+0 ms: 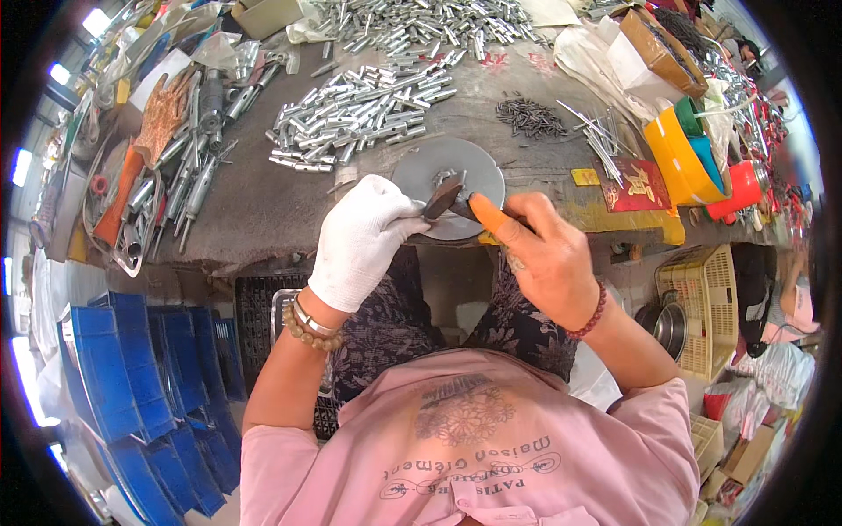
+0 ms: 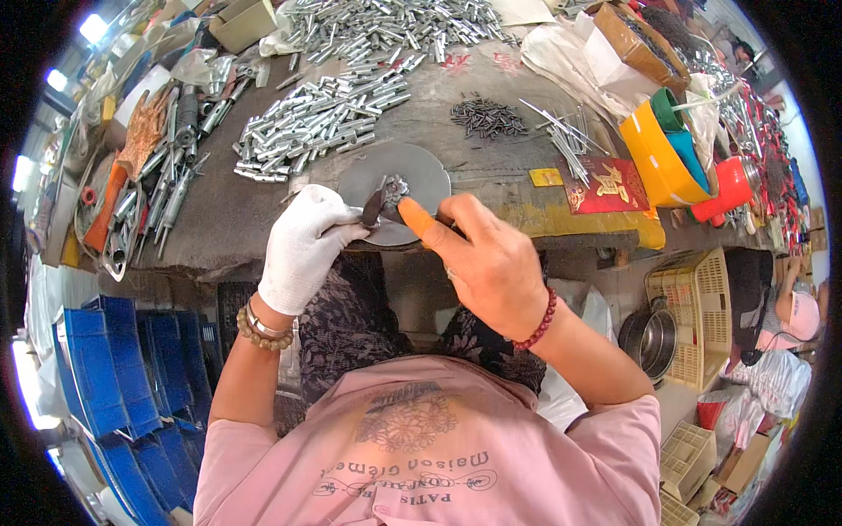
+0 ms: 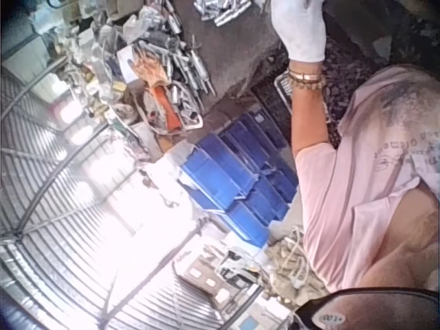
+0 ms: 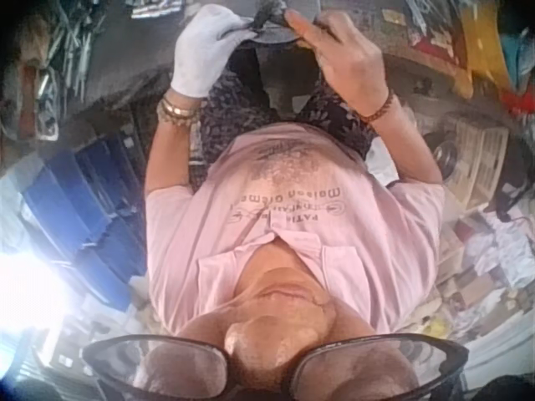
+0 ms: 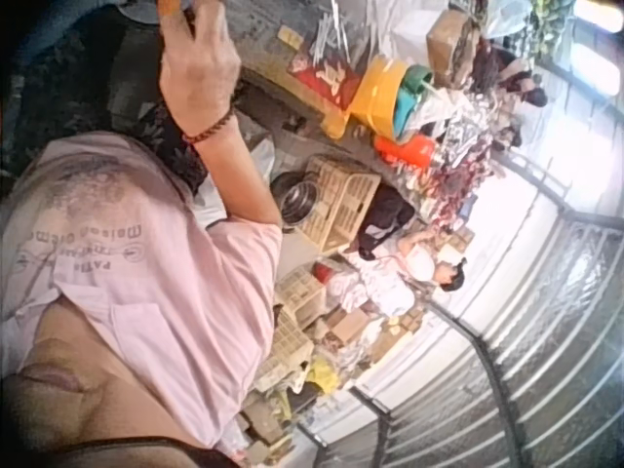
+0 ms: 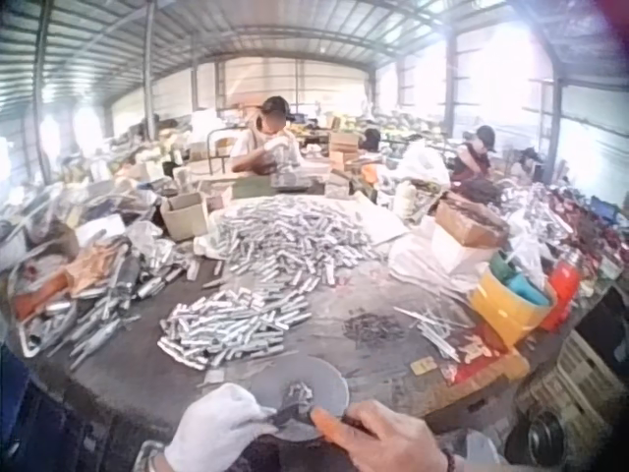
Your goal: The person assembles metal components by inserting pins into metal tubes, tapping them into place with a hand tool on an anvil, and placing the assembled pieces onto a metal tray. The person then hands the filled tray to a coworker before continuing to assemble more components.
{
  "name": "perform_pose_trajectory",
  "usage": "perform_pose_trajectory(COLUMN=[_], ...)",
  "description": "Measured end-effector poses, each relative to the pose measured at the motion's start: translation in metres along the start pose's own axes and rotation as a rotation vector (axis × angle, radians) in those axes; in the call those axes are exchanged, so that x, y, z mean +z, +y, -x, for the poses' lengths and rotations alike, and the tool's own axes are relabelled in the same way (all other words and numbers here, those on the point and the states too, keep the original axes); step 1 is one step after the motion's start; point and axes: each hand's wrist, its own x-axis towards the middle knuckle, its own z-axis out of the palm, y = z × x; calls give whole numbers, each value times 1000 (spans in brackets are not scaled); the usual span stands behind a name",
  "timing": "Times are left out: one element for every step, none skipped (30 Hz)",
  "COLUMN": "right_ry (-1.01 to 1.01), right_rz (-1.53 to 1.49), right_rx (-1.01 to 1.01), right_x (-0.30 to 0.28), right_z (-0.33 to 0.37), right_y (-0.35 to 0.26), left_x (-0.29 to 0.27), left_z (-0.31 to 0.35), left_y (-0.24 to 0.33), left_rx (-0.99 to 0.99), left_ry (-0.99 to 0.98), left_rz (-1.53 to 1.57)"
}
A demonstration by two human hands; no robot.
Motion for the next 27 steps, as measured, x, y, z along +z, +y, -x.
perform_pose_trajectory(right_ry=[3, 10, 15, 15, 32, 47, 47, -14, -73, -32, -31, -96, -161, -187, -189, -212, -237, -191, -192, -250, -304, -346, -347, -335, -326, -328, -376], right_rz=[2, 18, 30, 28, -37, -102, -104, -11, 82, 207, 205, 198, 193, 199, 197, 114, 31, -52, -52, -222, -397, -529, -531, -627, -722, -723, -798], right_rx=[0, -7, -12, -11, 87, 184, 182, 107, 33, -63, -63, -20, 26, 33, 32, 134, 235, 252, 254, 350, 442, 533, 532, 595, 659, 661, 762], right_x=[0, -3, -4, -5, -4, -4, -4, -6, -5, -4, -5, -8, -9, -5, -3, -1, 0, 5, 8, 11, 13, 15, 18, 20, 22, 20, 14], right_z=[0, -3, -5, -9, -14, -19, -21, -23, -25, -28, -26, -27, -24, -18, -13, -9, -5, 0, 3, 6, 8, 10, 11, 12, 14, 13, 8], right_y=[3, 4, 4, 2, -1, -1, 4, 13, 20, 22, 17, 6, -4, -9, -16, -22, -26, -26, -25, -24, -24, -24, -24, -26, -28, -32, -37], left_x=[0, 1, 1, 0, -1, -2, -3, -2, -2, -2, -2, -2, -1, -1, -1, 0, 1, 2, 4, 7, 9, 15, 22, 29, 34, 33, 36], left_z=[-2, -4, -3, -2, 0, 1, 2, 3, 3, 3, 5, 6, 7, 8, 8, 10, 12, 12, 11, 11, 13, 24, 32, 40, 44, 46, 48], left_y=[0, 2, 3, 3, 2, 2, 3, 3, 3, 3, 3, 2, 2, 2, 2, 1, 1, 1, 5, 13, 20, 21, 23, 28, 34, 43, 47], left_rx=[3, 7, 7, 6, -16, -38, -40, -68, -95, -95, -94, -97, -100, -111, -119, -123, -99, -71, -71, -67, -61, -135, -136, -287, -440, -595, -644], left_ry=[0, 15, 27, 26, -3, -30, -29, -31, -35, -35, -30, -19, -17, -17, -17, -17, -9, -2, -4, 98, 199, 244, 243, 281, 320, 245, 235], left_rz=[0, -6, -13, -14, -1, 11, 10, 53, 96, 93, 100, 107, 106, 116, 126, 124, 97, 72, 73, -21, -122, -75, -77, 40, 160, 318, 391])
